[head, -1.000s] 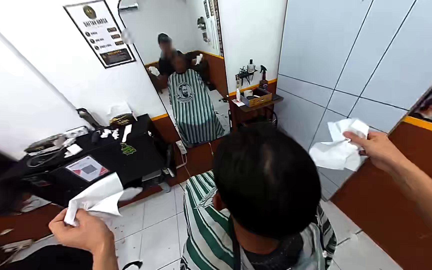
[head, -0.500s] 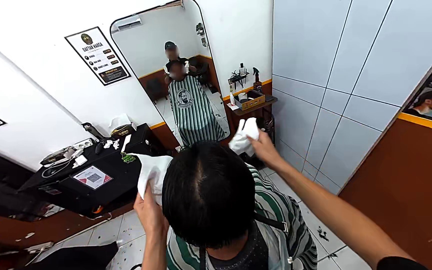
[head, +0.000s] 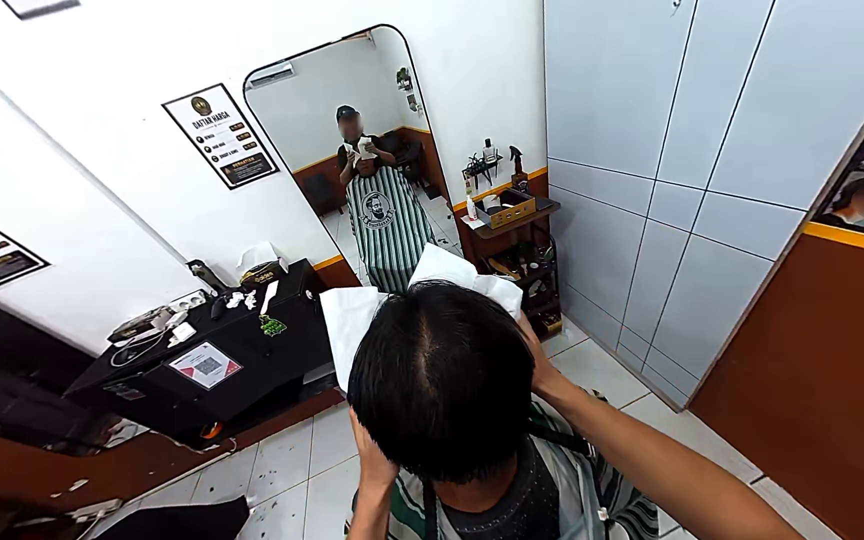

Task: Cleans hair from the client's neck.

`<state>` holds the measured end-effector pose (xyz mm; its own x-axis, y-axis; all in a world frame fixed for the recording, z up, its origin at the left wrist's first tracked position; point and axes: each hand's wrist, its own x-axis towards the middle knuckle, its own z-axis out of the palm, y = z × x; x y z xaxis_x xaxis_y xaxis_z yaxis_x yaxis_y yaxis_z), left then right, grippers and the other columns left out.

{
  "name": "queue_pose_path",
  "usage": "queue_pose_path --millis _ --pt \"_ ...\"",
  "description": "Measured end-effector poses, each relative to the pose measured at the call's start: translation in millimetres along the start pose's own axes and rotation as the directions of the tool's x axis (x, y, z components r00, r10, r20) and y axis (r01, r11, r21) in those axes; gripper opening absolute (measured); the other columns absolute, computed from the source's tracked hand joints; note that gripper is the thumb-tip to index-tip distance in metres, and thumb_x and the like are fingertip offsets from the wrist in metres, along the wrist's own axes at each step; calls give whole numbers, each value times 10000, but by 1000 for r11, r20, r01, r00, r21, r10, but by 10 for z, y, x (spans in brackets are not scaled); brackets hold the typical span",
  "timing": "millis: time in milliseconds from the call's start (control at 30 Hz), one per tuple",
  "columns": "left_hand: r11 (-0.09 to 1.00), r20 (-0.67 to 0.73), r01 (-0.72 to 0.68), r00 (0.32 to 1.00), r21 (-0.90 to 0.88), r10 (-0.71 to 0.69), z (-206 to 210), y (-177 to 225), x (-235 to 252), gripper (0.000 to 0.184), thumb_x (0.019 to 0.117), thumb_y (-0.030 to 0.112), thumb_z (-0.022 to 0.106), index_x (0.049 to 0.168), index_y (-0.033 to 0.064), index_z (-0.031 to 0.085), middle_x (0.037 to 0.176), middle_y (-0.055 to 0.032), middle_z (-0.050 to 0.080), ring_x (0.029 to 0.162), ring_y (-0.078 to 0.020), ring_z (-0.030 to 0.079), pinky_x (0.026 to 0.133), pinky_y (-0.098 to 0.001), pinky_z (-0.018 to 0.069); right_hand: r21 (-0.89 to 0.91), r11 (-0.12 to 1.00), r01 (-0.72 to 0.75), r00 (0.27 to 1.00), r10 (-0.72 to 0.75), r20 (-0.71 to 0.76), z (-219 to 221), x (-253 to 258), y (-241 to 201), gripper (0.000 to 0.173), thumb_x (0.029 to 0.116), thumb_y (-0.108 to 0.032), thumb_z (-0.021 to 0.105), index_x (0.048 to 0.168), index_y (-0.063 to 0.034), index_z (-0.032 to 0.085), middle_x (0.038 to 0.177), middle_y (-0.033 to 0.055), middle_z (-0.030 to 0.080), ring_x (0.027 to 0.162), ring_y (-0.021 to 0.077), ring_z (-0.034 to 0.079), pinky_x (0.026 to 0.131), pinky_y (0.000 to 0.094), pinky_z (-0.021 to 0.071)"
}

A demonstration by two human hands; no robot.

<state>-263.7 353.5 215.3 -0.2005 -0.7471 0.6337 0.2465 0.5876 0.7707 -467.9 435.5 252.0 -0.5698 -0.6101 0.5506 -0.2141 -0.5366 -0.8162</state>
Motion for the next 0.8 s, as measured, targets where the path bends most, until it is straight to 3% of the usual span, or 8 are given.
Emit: queue_pose_path --millis 133,200,400,500,567,633,700,800 --pt "987 -134 -154 980 -55 145 131 -50 44 260 1070 237 412 1123 7 522 975 175 690 998 126 633 941 -129 518 -12 999 33 966 -35 -258 105 2 37 264 1040 -118 454 839 -65 616 719 -101 638 733 -94 624 730 137 537" --pt "979 -206 -202 960 -30 191 178 -40 86 193 1014 109 404 951 68 582 827 165 683 861 97 664 829 -135 555 -38 998 48 944 -58 -324 126 -15 55 289 1035 -117 471 772 -102 591 650 -120 599 654 -80 612 662 150 535" --pt "847 -287 -276 855 454 432 140 -65 123 246 887 89 590 694 -61 622 645 -45 637 683 14 664 673 -153 532 -309 932 192 860 -311 -404 105 -75 196 337 1033 -168 487 718 -67 550 617 -76 530 623 -60 566 632 151 489" --pt "893 -276 -276 882 356 382 147 -26 141 282 947 99 536 899 -165 626 861 -108 693 897 -7 680 852 -169 537 -182 971 152 930 -203 -306 94 -145 177 340 1073 -222 432 960 23 640 820 -24 664 827 -52 641 809 173 542" --pt "985 -183 -165 968 45 170 128 -39 78 526 1101 220 302 1302 -260 374 1251 -122 622 1212 13 577 1090 -194 437 -2 999 34 982 -33 -185 111 -219 106 380 1085 -212 385 1200 93 581 1043 26 688 1017 -60 625 963 162 505" --pt "989 -144 -90 987 -118 73 96 -102 -9 602 1110 312 258 1373 -229 279 1303 -33 603 1231 79 536 1110 -159 396 64 998 27 994 -20 -110 129 -306 93 404 1053 -171 435 1275 149 541 1163 79 678 1113 -67 590 1019 139 454" --pt "986 -155 -167 974 3 165 95 -130 -25 552 1083 344 370 1180 -191 467 1080 57 684 1076 122 603 1000 -128 474 56 997 61 986 -51 -157 154 -335 96 396 1041 -148 437 1237 174 559 1149 93 682 1116 -65 586 1024 136 442" --pt "903 -253 -297 890 311 380 163 -86 43 303 933 138 524 780 -109 612 698 -32 646 745 36 664 738 -145 538 -37 990 138 899 -141 -414 222 -296 177 267 1033 -128 460 896 2 648 801 -56 687 830 -80 651 812 152 541"
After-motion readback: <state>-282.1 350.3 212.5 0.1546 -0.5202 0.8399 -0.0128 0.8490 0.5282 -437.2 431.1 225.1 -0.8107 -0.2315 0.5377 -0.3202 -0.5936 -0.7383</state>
